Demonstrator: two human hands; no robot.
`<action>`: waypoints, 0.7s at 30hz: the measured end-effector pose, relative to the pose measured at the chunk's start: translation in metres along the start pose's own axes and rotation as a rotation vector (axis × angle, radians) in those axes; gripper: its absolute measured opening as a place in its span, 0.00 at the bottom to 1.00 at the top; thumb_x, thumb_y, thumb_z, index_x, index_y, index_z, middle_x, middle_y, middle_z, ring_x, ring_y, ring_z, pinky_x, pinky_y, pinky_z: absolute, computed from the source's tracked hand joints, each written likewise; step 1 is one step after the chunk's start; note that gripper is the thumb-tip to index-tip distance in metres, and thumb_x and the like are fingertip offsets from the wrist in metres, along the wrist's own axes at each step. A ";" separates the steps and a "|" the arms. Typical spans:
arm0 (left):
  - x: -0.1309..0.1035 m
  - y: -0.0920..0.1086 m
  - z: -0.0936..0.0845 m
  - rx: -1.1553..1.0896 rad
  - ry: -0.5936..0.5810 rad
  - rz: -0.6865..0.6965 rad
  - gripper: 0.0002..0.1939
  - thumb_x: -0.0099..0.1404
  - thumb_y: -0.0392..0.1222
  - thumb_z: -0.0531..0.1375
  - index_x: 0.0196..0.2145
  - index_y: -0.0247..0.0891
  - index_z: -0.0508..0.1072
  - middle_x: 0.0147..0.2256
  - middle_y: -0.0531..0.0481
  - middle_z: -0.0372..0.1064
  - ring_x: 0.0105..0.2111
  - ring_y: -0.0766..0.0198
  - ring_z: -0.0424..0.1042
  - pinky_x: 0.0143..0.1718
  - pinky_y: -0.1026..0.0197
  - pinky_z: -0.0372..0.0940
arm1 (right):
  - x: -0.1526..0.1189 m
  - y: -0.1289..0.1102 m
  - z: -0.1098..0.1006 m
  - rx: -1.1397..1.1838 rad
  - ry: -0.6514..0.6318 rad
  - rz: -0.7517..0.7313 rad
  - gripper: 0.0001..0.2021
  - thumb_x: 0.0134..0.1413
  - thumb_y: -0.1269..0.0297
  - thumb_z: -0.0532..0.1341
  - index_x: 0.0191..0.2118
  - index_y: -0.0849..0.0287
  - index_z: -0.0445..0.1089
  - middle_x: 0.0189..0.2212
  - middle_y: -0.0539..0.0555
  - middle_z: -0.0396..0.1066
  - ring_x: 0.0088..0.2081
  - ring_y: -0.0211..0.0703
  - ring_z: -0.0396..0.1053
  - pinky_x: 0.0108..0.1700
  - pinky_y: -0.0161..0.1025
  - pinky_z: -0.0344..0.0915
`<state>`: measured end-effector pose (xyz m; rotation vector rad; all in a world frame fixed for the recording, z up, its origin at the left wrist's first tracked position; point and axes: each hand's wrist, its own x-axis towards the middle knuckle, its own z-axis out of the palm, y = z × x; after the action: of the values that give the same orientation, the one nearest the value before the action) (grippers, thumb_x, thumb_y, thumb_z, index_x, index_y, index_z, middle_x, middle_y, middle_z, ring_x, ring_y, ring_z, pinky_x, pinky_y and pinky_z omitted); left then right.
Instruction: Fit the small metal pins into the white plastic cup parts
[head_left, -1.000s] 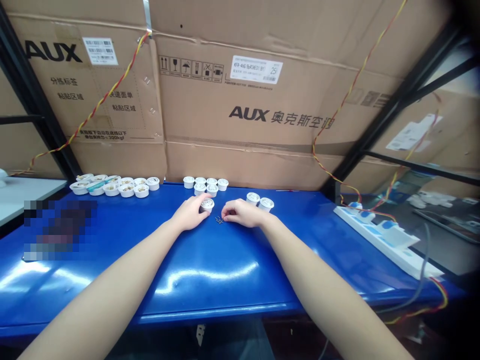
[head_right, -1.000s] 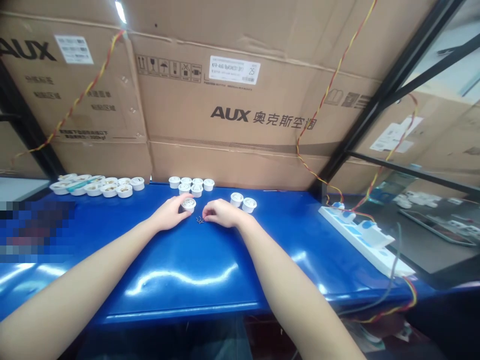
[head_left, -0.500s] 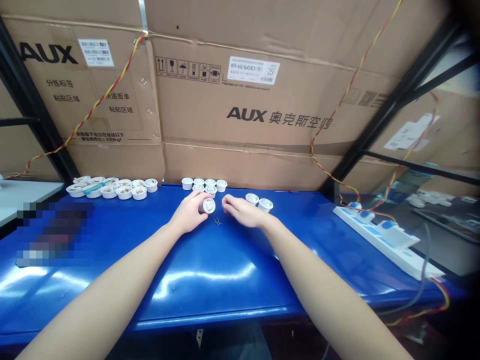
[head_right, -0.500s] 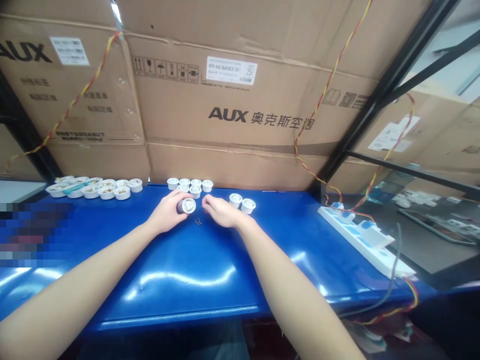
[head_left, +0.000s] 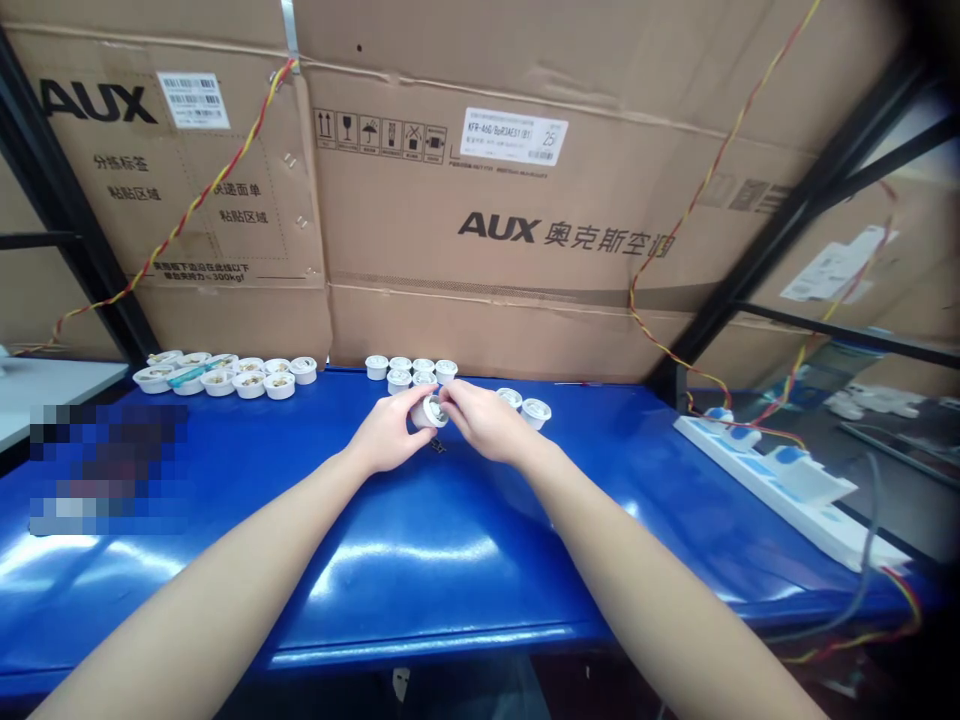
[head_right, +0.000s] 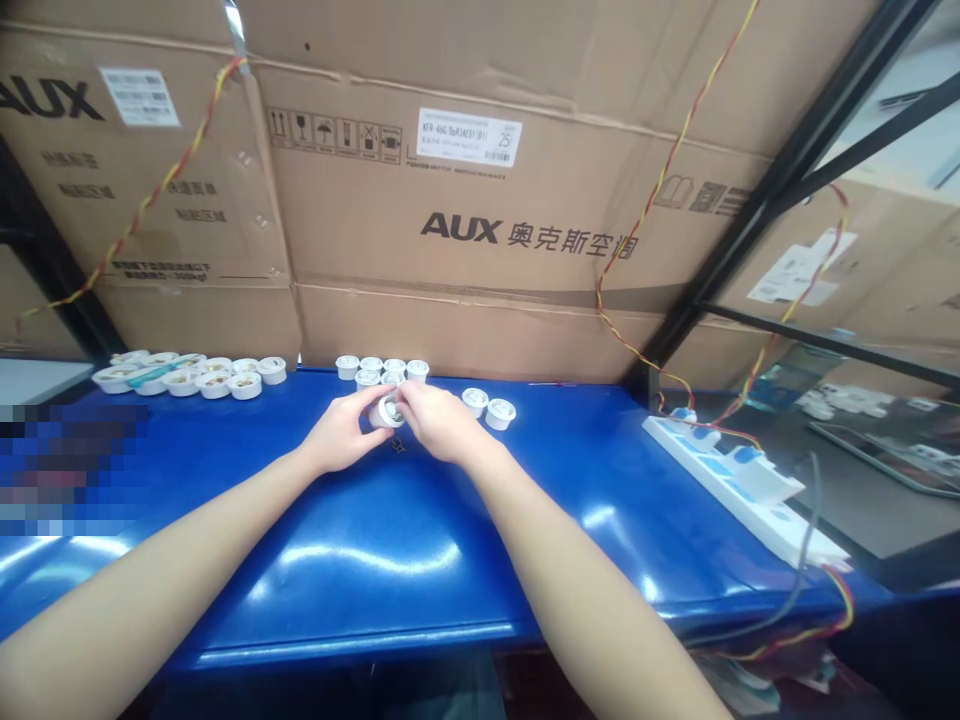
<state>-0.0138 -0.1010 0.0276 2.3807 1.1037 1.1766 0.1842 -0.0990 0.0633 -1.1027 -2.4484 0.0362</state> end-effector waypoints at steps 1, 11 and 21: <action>0.000 0.000 0.000 -0.019 -0.006 -0.010 0.30 0.58 0.40 0.63 0.58 0.38 0.65 0.56 0.43 0.69 0.54 0.52 0.70 0.57 0.52 0.63 | 0.000 0.000 -0.001 -0.015 -0.001 -0.013 0.08 0.67 0.65 0.50 0.40 0.57 0.65 0.37 0.54 0.69 0.36 0.42 0.66 0.39 0.37 0.58; -0.002 -0.002 -0.001 -0.400 -0.077 -0.029 0.30 0.58 0.40 0.64 0.57 0.40 0.62 0.51 0.44 0.73 0.48 0.54 0.74 0.52 0.51 0.68 | 0.003 0.003 0.003 0.340 0.160 -0.022 0.06 0.60 0.65 0.59 0.33 0.58 0.70 0.30 0.50 0.67 0.30 0.36 0.63 0.35 0.35 0.59; -0.003 0.001 -0.004 -0.442 -0.097 -0.020 0.28 0.58 0.36 0.63 0.56 0.41 0.63 0.52 0.45 0.72 0.49 0.56 0.74 0.53 0.52 0.68 | 0.003 0.000 0.008 0.539 0.120 0.097 0.09 0.60 0.61 0.59 0.34 0.59 0.72 0.32 0.51 0.70 0.32 0.37 0.64 0.36 0.36 0.61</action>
<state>-0.0171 -0.1040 0.0291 2.0551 0.7416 1.1446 0.1792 -0.0957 0.0577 -0.9402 -2.0918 0.6030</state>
